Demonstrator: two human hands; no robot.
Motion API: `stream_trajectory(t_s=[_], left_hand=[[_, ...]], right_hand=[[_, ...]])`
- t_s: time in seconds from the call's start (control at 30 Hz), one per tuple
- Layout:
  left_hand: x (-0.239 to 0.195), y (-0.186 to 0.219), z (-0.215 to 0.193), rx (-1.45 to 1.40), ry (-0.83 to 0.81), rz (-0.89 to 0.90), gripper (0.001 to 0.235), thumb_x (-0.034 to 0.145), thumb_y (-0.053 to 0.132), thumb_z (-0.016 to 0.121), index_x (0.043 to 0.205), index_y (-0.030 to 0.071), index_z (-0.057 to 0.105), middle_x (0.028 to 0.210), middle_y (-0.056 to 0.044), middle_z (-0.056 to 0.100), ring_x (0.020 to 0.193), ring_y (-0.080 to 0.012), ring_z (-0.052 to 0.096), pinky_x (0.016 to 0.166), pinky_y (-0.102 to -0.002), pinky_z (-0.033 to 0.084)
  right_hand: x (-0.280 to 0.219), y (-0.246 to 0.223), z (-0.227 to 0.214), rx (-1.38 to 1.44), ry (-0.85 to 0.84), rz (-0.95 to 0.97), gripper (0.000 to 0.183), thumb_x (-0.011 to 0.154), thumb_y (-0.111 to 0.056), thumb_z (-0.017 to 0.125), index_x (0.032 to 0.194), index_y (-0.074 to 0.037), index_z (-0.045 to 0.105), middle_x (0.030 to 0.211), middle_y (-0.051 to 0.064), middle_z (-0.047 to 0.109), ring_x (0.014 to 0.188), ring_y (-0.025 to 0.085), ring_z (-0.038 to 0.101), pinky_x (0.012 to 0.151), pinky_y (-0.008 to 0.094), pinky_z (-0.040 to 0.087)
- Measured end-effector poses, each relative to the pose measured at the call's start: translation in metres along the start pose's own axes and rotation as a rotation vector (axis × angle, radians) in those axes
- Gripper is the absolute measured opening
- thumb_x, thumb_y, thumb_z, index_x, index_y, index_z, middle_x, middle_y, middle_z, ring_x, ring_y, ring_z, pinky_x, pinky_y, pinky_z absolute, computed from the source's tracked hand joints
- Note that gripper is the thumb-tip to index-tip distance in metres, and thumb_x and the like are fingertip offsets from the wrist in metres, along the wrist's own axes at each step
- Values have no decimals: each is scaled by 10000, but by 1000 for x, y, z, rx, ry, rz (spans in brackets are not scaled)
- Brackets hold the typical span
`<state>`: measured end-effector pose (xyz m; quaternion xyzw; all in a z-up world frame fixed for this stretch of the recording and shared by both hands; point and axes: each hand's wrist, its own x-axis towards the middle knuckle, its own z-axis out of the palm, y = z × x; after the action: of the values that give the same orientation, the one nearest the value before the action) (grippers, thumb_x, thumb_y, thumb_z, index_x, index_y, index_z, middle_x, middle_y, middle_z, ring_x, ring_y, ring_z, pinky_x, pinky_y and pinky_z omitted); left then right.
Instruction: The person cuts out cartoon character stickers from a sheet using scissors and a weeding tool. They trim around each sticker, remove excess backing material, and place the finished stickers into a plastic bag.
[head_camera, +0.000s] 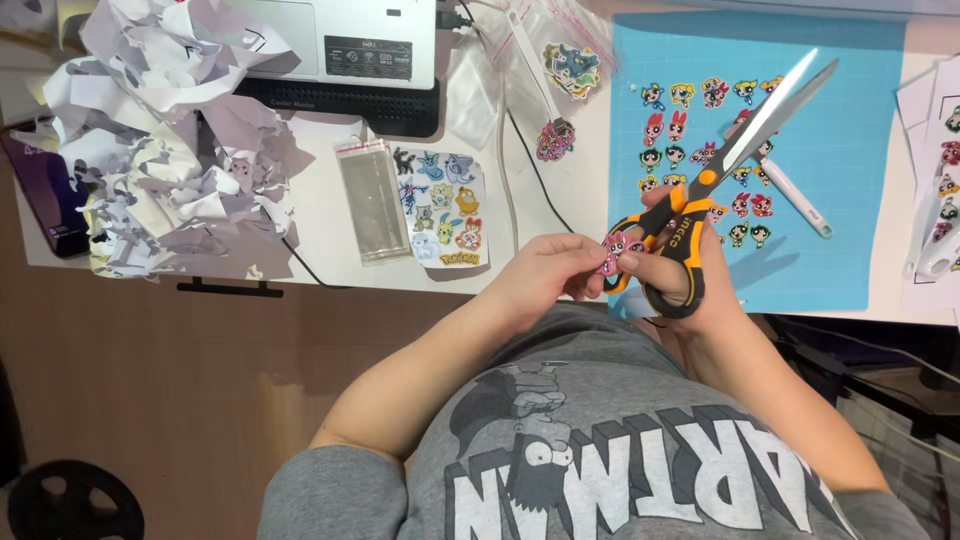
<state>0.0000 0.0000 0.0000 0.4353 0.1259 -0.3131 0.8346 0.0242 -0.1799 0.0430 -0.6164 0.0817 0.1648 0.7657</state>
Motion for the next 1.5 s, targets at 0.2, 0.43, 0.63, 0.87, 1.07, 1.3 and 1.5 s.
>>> stream_trajectory(t_s=[0.2,0.43,0.63,0.87,1.07,1.3,1.5], left_hand=[[-2,-8,1,-175,-20,-80,165,957,205,653,859,79,694,634,-55,655,636,-139,696,554,-198,530],[-11,21,-6,496,39,17,206,972,222,607,886,85,736,643,-65,640,645,-161,621,592,-256,494],[-3,1,-11,352,60,-68,172,886,229,642,815,103,736,607,-10,599,661,-127,667,607,-231,512],[-18,74,-50,497,484,196,110,937,323,716,910,223,754,654,-15,650,620,-138,610,606,-252,496],[-64,147,-149,530,1095,633,107,868,110,801,822,166,722,763,18,712,737,-63,610,717,-224,536],[-78,142,-211,853,1385,167,637,923,619,611,1315,118,575,945,-78,756,818,-239,739,812,-384,551],[-57,113,-205,1202,1266,241,501,931,272,610,1396,102,542,1051,-187,774,1002,-486,664,885,-551,458]], right_hand=[[-6,2,3,16,26,4,721,668,20,866,1291,-27,506,820,188,663,709,277,718,648,344,601],[-17,2,15,-207,57,-1,670,685,-7,880,1263,-29,542,858,176,678,794,205,680,665,300,590],[-17,12,3,-296,60,3,624,720,79,833,1275,-56,583,886,169,682,828,181,648,672,274,578],[-8,20,-11,-273,27,-83,706,758,-93,875,1343,-13,488,870,166,692,814,199,683,717,295,587],[-11,5,-16,-346,99,-19,600,869,-89,774,1365,-43,439,907,150,672,824,235,671,771,344,562],[-19,-10,-8,-371,184,87,518,903,-100,714,1348,-110,449,900,83,663,853,201,660,887,373,562],[-12,-13,-37,-305,246,-36,542,956,-42,683,1408,-89,387,991,108,598,852,236,643,928,425,558]])
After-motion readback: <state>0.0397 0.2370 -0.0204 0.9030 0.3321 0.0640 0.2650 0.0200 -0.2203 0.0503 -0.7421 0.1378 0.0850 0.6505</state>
